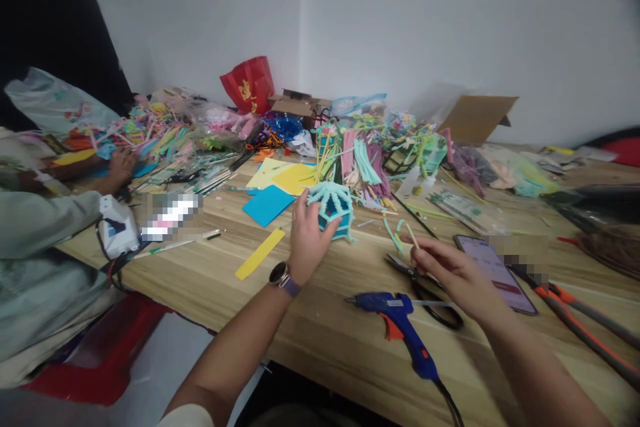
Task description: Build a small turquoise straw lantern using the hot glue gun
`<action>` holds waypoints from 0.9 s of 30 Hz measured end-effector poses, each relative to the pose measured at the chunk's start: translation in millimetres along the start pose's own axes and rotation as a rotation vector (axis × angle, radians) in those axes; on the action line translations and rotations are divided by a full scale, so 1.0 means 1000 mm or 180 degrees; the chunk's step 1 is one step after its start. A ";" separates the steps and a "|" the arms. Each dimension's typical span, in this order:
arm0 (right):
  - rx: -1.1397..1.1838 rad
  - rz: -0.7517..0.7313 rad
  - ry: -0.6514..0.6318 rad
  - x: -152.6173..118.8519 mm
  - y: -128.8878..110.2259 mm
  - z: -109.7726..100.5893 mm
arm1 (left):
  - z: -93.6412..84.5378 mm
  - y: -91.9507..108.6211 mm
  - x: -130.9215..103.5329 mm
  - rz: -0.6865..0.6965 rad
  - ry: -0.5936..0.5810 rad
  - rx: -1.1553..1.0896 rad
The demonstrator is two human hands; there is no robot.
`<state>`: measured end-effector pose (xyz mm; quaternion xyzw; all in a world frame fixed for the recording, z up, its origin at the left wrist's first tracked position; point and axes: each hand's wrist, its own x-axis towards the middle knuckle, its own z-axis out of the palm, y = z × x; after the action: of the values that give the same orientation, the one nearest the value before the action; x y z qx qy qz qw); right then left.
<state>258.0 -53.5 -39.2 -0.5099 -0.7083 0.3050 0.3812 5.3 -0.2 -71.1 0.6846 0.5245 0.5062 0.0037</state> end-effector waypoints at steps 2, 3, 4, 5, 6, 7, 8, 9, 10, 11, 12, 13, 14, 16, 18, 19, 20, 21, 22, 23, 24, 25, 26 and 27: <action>-0.0088 0.0006 0.0330 -0.004 0.008 -0.001 | 0.001 -0.002 0.000 0.0014 0.0013 0.0000; -0.0155 -0.0010 0.0468 -0.006 0.011 -0.001 | 0.002 -0.003 0.000 0.0002 -0.0067 0.0013; -0.0228 -0.0031 0.0561 -0.007 0.014 -0.001 | 0.004 -0.005 -0.001 -0.0023 -0.0201 0.0022; -0.0294 -0.0051 0.0599 -0.009 0.016 -0.001 | 0.007 -0.008 -0.002 -0.0070 -0.0329 0.0014; -0.0348 -0.0073 0.0590 -0.010 0.018 0.000 | 0.009 -0.011 -0.003 -0.0123 -0.0433 -0.0014; -0.0393 -0.0096 0.0545 -0.011 0.020 0.001 | 0.010 -0.014 -0.003 -0.0172 -0.0468 -0.0048; -0.0434 -0.0115 0.0488 -0.012 0.021 0.002 | 0.010 -0.017 -0.003 -0.0198 -0.0447 -0.0085; -0.0482 -0.0131 0.0425 -0.013 0.022 0.003 | 0.009 -0.019 -0.002 -0.0201 -0.0381 -0.0115; -0.0557 -0.0154 0.0355 -0.014 0.023 0.004 | 0.006 -0.019 -0.001 -0.0170 -0.0305 -0.0130; -0.0670 -0.0200 0.0277 -0.014 0.024 0.005 | 0.002 -0.018 0.001 -0.0122 -0.0233 -0.0130; -0.0821 -0.0277 0.0195 -0.015 0.024 0.006 | -0.004 -0.015 0.002 -0.0065 -0.0152 -0.0099; -0.0992 -0.0390 0.0110 -0.016 0.024 0.007 | -0.010 -0.009 0.002 0.0019 -0.0014 -0.0002; -0.1159 -0.0545 0.0018 -0.016 0.024 0.009 | -0.016 -0.001 0.002 0.0146 0.0155 0.0141; -0.1428 -0.0889 -0.0096 -0.018 0.021 0.013 | -0.027 0.019 -0.002 0.0535 0.0302 0.0292; -0.1633 -0.1152 -0.0127 -0.021 0.015 0.021 | -0.030 0.040 -0.012 0.1117 -0.0165 0.0220; -0.1749 -0.1227 -0.0127 -0.023 0.011 0.025 | -0.028 0.050 -0.018 0.1399 -0.0572 0.0207; -0.1870 -0.1299 -0.0106 -0.025 0.008 0.030 | -0.025 0.057 -0.025 0.1558 -0.0957 0.0217; -0.1999 -0.1354 -0.0019 -0.026 0.004 0.034 | -0.020 0.062 -0.032 0.1550 -0.1337 0.0256; -0.2106 -0.1406 0.0047 -0.027 0.001 0.039 | -0.015 0.065 -0.038 0.1487 -0.1756 0.0256; -0.2189 -0.1456 0.0108 -0.028 0.000 0.042 | -0.010 0.066 -0.044 0.1391 -0.2082 0.0220; -0.2246 -0.1493 0.0141 -0.028 -0.001 0.044 | -0.005 0.064 -0.048 0.1256 -0.2295 0.0191; -0.2269 -0.1518 0.0140 -0.028 0.000 0.044 | -0.001 0.062 -0.050 0.1163 -0.2427 0.0136; -0.2259 -0.1523 0.0137 -0.027 0.001 0.043 | 0.002 0.059 -0.051 0.1082 -0.2481 0.0062; -0.2221 -0.1498 0.0166 -0.026 0.003 0.039 | 0.003 0.055 -0.050 0.1010 -0.2489 -0.0006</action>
<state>230.8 -78.6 -68.2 -0.4403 -0.8563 -0.0615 0.2628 49.7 -59.4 -77.7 0.8974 0.3712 0.2031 0.1250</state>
